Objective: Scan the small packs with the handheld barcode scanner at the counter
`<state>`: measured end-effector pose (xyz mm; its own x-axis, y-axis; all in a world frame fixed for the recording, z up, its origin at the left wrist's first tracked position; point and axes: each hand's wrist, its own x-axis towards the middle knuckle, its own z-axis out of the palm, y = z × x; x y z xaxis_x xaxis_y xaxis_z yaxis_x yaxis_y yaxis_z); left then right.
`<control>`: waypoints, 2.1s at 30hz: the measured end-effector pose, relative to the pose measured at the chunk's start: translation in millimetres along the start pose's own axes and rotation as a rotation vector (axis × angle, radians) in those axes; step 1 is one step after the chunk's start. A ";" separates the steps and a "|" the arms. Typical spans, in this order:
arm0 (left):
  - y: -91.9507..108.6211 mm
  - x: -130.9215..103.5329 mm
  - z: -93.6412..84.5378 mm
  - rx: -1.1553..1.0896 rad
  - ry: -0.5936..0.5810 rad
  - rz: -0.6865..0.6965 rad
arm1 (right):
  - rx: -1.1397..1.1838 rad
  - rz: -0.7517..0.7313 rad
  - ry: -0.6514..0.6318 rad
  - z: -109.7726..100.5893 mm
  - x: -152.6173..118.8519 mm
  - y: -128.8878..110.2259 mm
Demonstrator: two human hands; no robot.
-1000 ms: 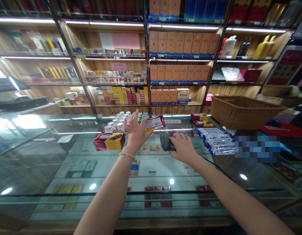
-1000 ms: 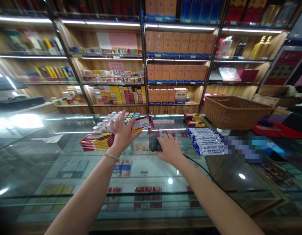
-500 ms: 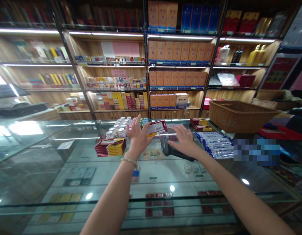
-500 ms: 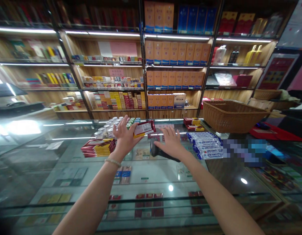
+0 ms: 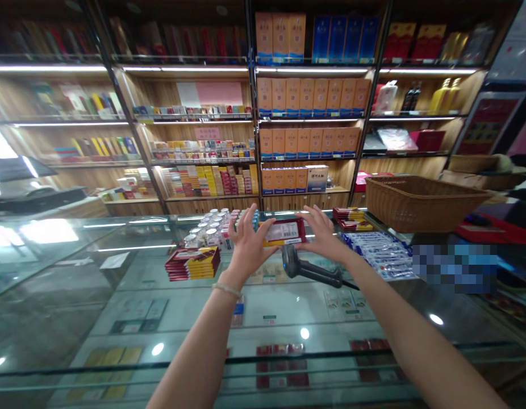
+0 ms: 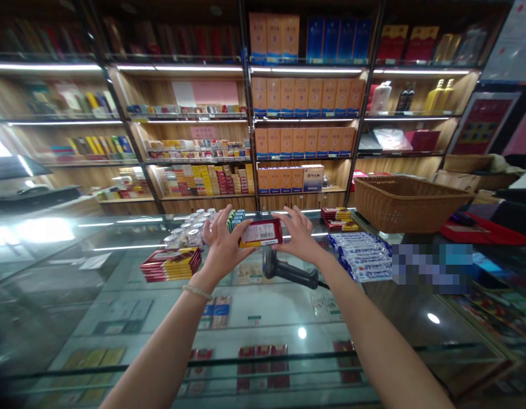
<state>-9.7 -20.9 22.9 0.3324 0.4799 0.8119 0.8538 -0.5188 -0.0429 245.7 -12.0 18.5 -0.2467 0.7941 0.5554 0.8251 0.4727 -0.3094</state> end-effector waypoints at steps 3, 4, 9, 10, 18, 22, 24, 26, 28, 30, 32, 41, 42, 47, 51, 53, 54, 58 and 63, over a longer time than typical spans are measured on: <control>4.3 1.8 0.2 -0.019 -0.022 -0.005 | 0.075 -0.011 -0.012 -5.5 -5.0 0.9; 5.7 2.6 0.1 -0.025 -0.028 -0.013 | 0.090 -0.018 -0.016 -8.1 -6.2 0.5; 11.5 4.4 -0.8 -0.047 -0.067 -0.053 | 0.092 -0.068 -0.034 -19.4 -9.2 -7.5; 12.8 4.3 -0.8 -0.052 -0.077 -0.061 | 0.092 -0.082 -0.036 -20.8 -9.5 -10.3; 28.2 2.2 1.0 -0.106 -0.153 -0.073 | 0.146 -0.199 0.008 -22.5 -15.7 -33.7; 22.5 3.9 0.4 -0.069 -0.147 -0.067 | 0.113 -0.150 0.124 -20.3 -16.1 -35.0; 16.5 6.0 -1.7 -0.053 -0.125 -0.073 | 0.058 -0.089 0.189 -20.9 -15.8 -34.6; 12.4 8.7 -5.0 -0.048 -0.083 -0.094 | -0.013 -0.040 0.233 -22.0 -16.0 -35.5; 12.6 11.3 -9.0 -0.054 -0.028 -0.130 | -0.080 -0.021 0.265 -22.0 -17.0 -37.9; 17.1 13.2 -12.8 -0.062 0.020 -0.157 | -0.132 -0.035 0.281 -20.2 -18.2 -40.8; 24.0 13.9 -15.5 -0.066 0.044 -0.165 | -0.174 -0.063 0.273 -17.1 -19.2 -43.7; 45.2 11.5 -14.8 -0.124 0.033 -0.143 | -0.281 -0.135 0.225 -4.4 -21.7 -49.5; 46.4 11.6 -14.6 -0.124 0.032 -0.146 | -0.284 -0.141 0.221 -3.1 -21.9 -49.2; 50.3 12.3 -12.6 -0.126 0.040 -0.176 | -0.290 -0.138 0.211 2.6 -22.2 -47.9; 42.8 14.0 -9.3 -0.160 0.058 -0.231 | -0.294 -0.135 0.226 1.7 -21.1 -43.7; 34.6 15.2 -8.1 -0.186 0.056 -0.262 | -0.300 -0.126 0.227 -1.4 -20.2 -37.9; 29.9 15.7 -7.6 -0.191 0.057 -0.276 | -0.304 -0.115 0.230 -3.4 -19.6 -34.0; 13.6 16.9 -5.3 -0.174 0.060 -0.287 | -0.316 -0.075 0.273 -11.4 -17.6 -17.1; 7.6 16.2 1.9 -0.195 0.036 -0.305 | -0.324 -0.096 0.252 -15.1 -16.9 -8.1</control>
<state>2.9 -15.7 34.6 0.0570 0.6102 0.7902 0.8181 -0.4822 0.3134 250.8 -34.9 23.2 -0.2312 0.6151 0.7538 0.9315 0.3636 -0.0110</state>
